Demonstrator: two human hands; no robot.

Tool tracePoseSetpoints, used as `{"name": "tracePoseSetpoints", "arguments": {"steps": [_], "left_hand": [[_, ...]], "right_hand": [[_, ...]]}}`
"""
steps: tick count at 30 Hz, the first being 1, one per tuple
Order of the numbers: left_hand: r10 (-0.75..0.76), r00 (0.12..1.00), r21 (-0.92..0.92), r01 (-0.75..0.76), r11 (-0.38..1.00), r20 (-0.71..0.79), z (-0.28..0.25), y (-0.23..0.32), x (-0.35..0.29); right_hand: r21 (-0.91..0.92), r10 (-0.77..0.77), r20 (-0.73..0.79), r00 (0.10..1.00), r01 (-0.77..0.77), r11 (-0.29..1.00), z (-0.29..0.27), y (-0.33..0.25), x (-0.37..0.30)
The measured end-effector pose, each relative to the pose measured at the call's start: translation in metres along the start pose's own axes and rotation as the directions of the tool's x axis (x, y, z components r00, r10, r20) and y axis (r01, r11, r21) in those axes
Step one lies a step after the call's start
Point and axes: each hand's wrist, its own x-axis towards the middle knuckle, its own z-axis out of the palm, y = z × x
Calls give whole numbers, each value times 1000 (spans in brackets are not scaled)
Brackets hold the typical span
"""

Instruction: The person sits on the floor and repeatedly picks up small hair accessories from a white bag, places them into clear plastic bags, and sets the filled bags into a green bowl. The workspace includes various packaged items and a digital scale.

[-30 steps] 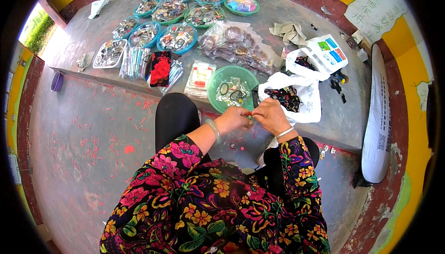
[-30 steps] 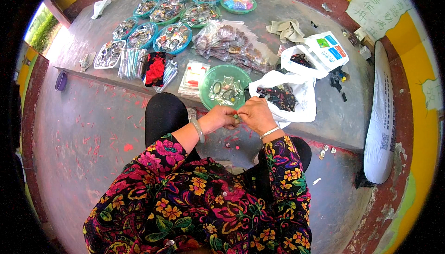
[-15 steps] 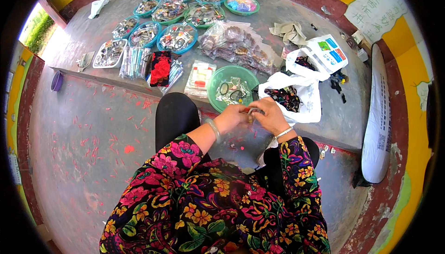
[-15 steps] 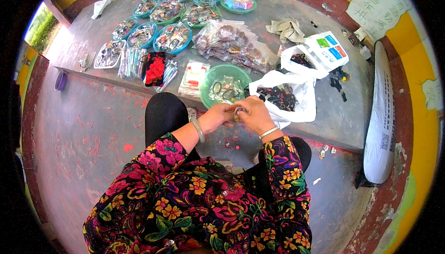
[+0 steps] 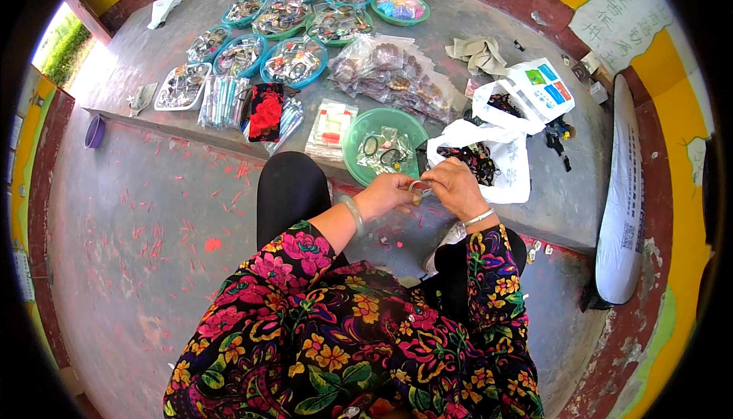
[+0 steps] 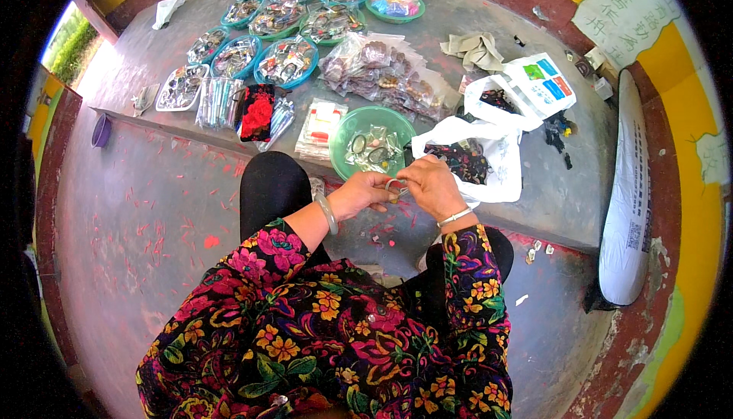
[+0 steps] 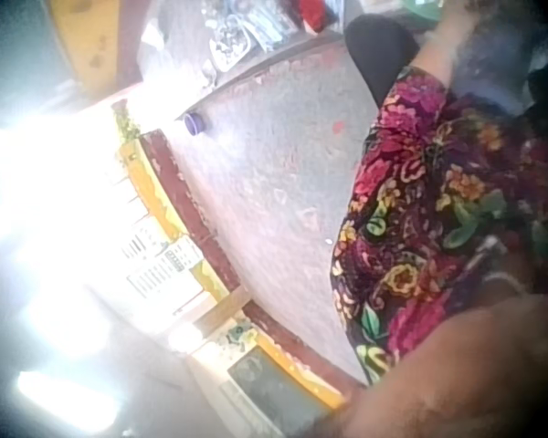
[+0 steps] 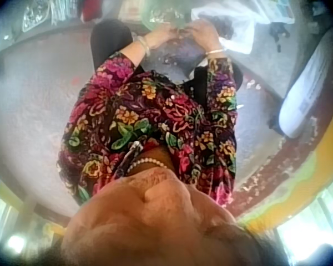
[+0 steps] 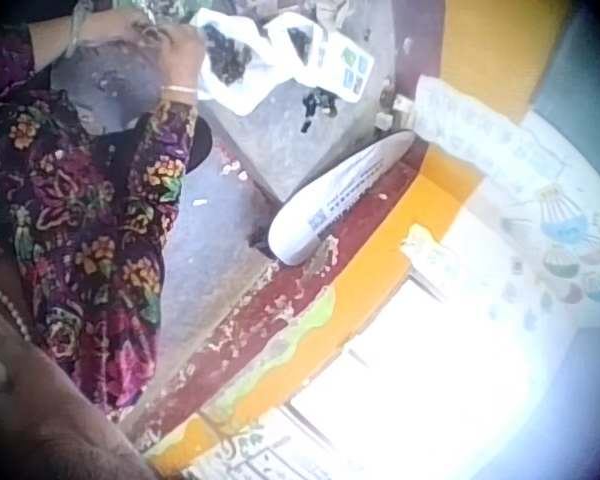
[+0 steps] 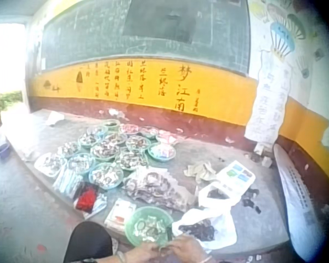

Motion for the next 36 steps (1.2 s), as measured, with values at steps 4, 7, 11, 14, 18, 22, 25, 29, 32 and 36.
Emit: {"name": "tracePoseSetpoints", "arguments": {"steps": [4,7,11,14,18,22,25,29,32,36], "left_hand": [[-3,1000,-7,4,1000,10,-4,-5,5],[-9,1000,52,10,999,-12,-2,-5,5],[-1,1000,74,0,997,6,-2,-5,4],[-6,1000,66,6,998,5,-1,-4,4],[-7,1000,100,6,995,8,-1,-7,5],[8,999,129,-13,992,39,1,-6,4],[28,999,122,-34,992,44,1,-5,3],[41,999,108,-43,993,23,2,-3,2],[47,999,13,-46,999,-22,1,-2,2],[55,998,-104,-58,993,-36,-4,-5,5]], "right_hand": [[3,-77,34,996,77,997,0,-6,2],[20,-56,39,998,55,998,2,-8,3],[47,-18,-4,1000,18,999,3,-11,3],[17,-27,19,999,27,999,4,-5,0],[-27,-53,85,995,55,998,2,-6,0],[-65,-64,128,990,73,995,6,-8,0],[-58,-66,151,986,76,995,6,-12,2],[73,-25,132,991,16,997,14,-7,-2],[160,71,3,997,-71,985,10,-11,2],[192,154,-88,984,-135,972,3,-10,3]]}}
